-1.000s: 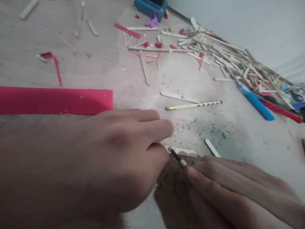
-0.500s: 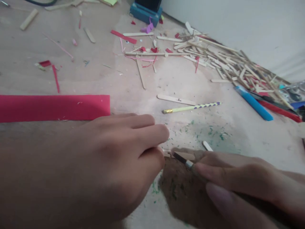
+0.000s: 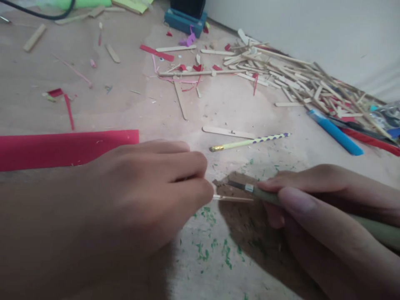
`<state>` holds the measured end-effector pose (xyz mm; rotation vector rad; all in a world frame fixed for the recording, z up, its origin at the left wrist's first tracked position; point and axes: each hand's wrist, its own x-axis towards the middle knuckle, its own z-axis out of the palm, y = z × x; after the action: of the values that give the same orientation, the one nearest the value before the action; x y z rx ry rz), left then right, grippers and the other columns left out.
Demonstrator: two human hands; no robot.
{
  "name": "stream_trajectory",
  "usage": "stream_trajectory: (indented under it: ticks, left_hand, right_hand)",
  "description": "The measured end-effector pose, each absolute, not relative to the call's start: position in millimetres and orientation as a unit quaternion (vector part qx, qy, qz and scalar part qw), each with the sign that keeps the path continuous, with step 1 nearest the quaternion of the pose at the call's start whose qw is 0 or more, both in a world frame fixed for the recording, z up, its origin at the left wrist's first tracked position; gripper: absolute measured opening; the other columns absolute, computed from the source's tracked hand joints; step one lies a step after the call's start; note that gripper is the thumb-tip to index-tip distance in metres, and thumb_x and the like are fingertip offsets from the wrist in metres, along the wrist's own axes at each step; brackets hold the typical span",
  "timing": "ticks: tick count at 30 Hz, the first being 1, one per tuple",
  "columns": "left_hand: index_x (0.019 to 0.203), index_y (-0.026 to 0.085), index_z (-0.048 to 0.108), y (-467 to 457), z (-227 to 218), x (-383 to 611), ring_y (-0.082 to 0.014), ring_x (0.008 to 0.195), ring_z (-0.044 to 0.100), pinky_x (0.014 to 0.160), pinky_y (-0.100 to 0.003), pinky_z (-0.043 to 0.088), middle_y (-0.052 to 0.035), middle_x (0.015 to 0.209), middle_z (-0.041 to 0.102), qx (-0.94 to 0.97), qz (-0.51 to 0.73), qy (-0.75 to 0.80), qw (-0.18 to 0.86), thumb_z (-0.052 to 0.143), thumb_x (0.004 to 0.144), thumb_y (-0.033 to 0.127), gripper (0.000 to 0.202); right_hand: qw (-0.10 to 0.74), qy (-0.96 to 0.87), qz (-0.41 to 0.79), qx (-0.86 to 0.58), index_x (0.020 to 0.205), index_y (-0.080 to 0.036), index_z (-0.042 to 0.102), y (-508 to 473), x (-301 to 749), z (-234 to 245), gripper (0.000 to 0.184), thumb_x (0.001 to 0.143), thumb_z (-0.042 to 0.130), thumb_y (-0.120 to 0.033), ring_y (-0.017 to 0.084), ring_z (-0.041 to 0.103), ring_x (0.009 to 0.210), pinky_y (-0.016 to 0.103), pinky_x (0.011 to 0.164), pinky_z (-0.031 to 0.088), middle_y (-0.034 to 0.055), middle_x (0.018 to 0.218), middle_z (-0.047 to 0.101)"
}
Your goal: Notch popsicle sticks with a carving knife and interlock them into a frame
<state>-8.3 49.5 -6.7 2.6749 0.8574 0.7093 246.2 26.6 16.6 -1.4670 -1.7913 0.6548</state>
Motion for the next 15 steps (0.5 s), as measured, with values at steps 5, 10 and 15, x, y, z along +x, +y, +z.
stream_trajectory:
  ticks: [5,10,15]
  left_hand:
    - [0.103,0.024,0.073,48.0,-8.7,-5.5,-0.0179,0.077,0.061,0.064,-0.036,0.047,-0.0004,0.094,0.068,0.906,0.251,0.319,0.116,0.045,0.104,0.015,0.029]
    - [0.105,0.026,0.071,44.2,-7.9,-5.4,-0.0205,0.085,0.065,0.069,-0.037,0.05,-0.0018,0.103,0.071,0.889,0.274,0.349,0.111,0.053,0.1,0.021,0.019]
    - [0.102,0.027,0.074,49.1,0.6,-7.9,-0.0195,0.081,0.067,0.065,-0.033,0.05,-0.0012,0.098,0.073,0.905,0.225,0.341,0.122,0.057,0.096,0.018,0.02]
  right_hand:
    - [0.367,-0.677,0.288,-0.57,0.081,-0.029,0.075,34.2,246.9,15.4,0.024,0.094,0.072,-0.049,0.012,0.058,0.044,0.017,0.034,0.043,-0.0014,0.06,0.066]
    - [0.379,-0.666,0.369,-0.526,0.086,-0.028,0.072,36.5,250.6,19.3,0.02,0.087,0.081,-0.046,0.016,0.067,0.047,0.018,0.037,0.05,0.0003,0.063,0.071]
    - [0.243,-0.688,0.303,-0.614,0.099,-0.036,0.08,40.7,260.8,41.8,0.029,0.081,0.083,-0.058,0.02,0.075,0.057,0.017,0.042,0.056,0.0004,0.073,0.078]
